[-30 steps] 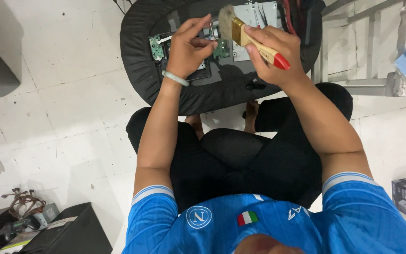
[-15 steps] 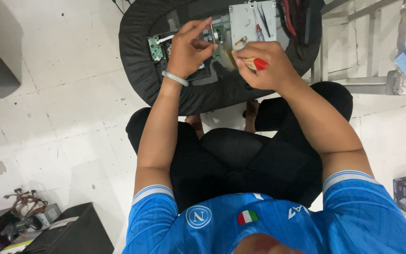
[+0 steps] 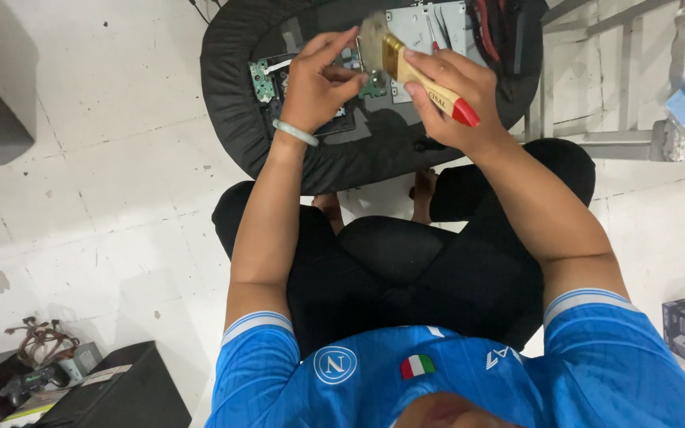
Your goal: Disassembling and cleaning a laser unit's electronic components using a brush and screwdriver.
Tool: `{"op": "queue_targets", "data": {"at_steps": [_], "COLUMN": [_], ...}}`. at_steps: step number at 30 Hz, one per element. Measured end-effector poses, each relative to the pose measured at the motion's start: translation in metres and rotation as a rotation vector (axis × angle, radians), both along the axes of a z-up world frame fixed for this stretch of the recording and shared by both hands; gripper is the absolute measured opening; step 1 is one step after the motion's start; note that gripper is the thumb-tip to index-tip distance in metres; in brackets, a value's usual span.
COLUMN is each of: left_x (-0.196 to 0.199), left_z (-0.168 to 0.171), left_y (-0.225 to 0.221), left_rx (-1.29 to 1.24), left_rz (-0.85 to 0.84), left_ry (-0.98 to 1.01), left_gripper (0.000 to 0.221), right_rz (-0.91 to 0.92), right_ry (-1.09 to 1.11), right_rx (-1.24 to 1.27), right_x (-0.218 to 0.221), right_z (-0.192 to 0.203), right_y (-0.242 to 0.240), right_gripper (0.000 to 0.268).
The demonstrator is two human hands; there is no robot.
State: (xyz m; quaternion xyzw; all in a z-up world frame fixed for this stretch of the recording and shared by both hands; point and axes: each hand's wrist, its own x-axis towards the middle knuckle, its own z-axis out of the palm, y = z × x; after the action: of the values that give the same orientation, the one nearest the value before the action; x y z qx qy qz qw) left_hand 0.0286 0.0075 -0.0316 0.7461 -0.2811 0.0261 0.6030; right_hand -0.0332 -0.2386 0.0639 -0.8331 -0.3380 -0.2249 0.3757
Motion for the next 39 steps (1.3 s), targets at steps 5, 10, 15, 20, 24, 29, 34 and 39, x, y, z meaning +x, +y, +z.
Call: {"op": "queue_targets", "data": {"at_steps": [5, 10, 15, 20, 24, 29, 34, 39], "left_x": [0.0, -0.003, -0.002, 0.0, 0.0, 0.001, -0.001, 0.002], "left_z": [-0.001, 0.001, 0.001, 0.001, -0.008, 0.0, -0.001, -0.003], "left_y": [0.0, -0.002, 0.001, -0.001, 0.002, 0.001, 0.002, 0.001], "left_rx": [0.039, 0.005, 0.054, 0.025, 0.069, 0.016, 0.066, 0.008], "left_rz": [-0.012, -0.009, -0.005, -0.014, -0.013, 0.007, 0.012, -0.002], "left_ry": [0.013, 0.059, 0.033, 0.006, 0.01, -0.014, -0.001, -0.016], "left_gripper": [0.06, 0.059, 0.059, 0.061, 0.062, 0.06, 0.059, 0.062], "right_rz": [0.068, -0.004, 0.043, -0.037, 0.011, -0.002, 0.054, 0.01], "right_ry": [0.174, 0.031, 0.111, 0.072, 0.163, 0.034, 0.232, 0.059], "right_rx": [-0.073, 0.013, -0.026, 0.034, 0.016, 0.039, 0.026, 0.026], "right_x": [-0.001, 0.001, 0.003, 0.003, 0.002, 0.006, 0.001, 0.009], "right_z": [-0.01, 0.0, -0.015, -0.006, -0.02, -0.004, -0.005, -0.004], "right_y": [-0.002, 0.001, -0.001, 0.005, 0.002, 0.004, 0.002, -0.001], "right_gripper": [0.013, 0.027, 0.028, 0.024, 0.017, 0.025, 0.018, 0.031]}}
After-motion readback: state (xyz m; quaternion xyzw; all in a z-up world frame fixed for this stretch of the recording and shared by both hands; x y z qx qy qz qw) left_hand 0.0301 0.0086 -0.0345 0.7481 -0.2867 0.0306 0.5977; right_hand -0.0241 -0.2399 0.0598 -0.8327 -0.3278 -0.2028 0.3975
